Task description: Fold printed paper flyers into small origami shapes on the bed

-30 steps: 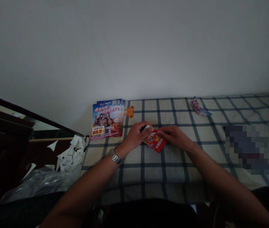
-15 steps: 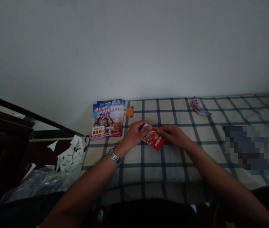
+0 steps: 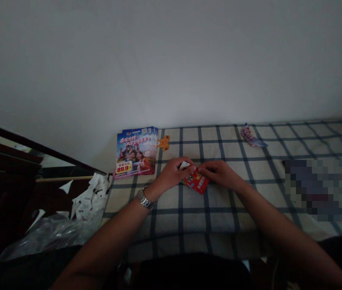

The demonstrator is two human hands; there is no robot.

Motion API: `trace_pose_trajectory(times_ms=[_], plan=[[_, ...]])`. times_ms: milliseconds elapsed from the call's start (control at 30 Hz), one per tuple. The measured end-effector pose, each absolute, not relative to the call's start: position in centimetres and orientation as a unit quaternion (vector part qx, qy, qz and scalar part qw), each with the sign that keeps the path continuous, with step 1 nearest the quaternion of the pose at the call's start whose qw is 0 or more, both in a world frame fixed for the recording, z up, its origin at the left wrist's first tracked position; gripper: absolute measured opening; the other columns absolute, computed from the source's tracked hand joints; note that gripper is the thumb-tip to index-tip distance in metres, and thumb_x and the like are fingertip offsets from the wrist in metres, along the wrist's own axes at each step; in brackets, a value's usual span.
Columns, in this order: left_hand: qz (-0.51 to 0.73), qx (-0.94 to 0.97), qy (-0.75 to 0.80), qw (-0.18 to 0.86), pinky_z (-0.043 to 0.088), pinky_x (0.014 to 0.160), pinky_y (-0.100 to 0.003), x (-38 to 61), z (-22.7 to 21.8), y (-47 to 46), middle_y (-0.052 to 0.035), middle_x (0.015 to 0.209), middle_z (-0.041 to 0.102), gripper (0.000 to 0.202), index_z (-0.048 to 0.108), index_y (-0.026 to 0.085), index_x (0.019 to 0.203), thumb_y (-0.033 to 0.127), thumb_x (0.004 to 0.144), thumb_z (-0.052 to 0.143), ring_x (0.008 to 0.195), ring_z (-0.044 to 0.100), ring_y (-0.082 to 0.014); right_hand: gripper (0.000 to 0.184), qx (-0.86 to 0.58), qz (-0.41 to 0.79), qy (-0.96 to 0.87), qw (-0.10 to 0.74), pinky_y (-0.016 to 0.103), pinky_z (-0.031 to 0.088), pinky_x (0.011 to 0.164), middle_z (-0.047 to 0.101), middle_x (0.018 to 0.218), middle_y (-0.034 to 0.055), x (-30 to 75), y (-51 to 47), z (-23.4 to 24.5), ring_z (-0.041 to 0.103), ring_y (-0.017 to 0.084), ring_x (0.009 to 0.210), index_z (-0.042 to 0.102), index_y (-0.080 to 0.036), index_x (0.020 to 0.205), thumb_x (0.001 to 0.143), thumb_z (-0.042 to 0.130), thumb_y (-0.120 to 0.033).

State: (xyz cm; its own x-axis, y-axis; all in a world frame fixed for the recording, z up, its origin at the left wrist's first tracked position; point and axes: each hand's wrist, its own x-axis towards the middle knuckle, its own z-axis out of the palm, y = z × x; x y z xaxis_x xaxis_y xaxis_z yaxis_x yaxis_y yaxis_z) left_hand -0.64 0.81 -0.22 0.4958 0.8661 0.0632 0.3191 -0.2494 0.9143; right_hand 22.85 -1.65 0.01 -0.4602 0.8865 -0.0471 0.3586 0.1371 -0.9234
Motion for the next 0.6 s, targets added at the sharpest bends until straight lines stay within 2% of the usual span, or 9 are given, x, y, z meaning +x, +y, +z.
trace_pose_trajectory(times_ms=[233, 600], plan=[[0.335, 0.696, 0.415, 0.480, 0.043, 0.064, -0.023, -0.59, 0.21, 0.75, -0.0016, 0.083, 0.071, 0.032, 0.075, 0.017, 0.094, 0.048, 0.093, 0.069, 0.071, 0.060, -0.0142, 0.045, -0.432, 0.488, -0.710, 0.267, 0.026, 0.045, 0.062, 0.072, 0.077, 0.0023, 23.00, -1.59, 0.57, 0.060, 0.014, 0.068, 0.079, -0.016, 0.096, 0.103, 0.054, -0.053], [0.333, 0.683, 0.416, 0.500, 0.042, 0.061, -0.022, -0.71, 0.37, 0.77, -0.0009, 0.081, 0.070, 0.033, 0.075, 0.016, 0.095, 0.049, 0.091, 0.072, 0.068, 0.058, -0.0128, 0.045, -0.436, 0.511, -0.692, 0.265, 0.026, 0.045, 0.063, 0.074, 0.080, 0.0024, 23.11, -1.46, 0.27, 0.061, 0.015, 0.069, 0.080, -0.017, 0.098, 0.102, 0.056, -0.055]])
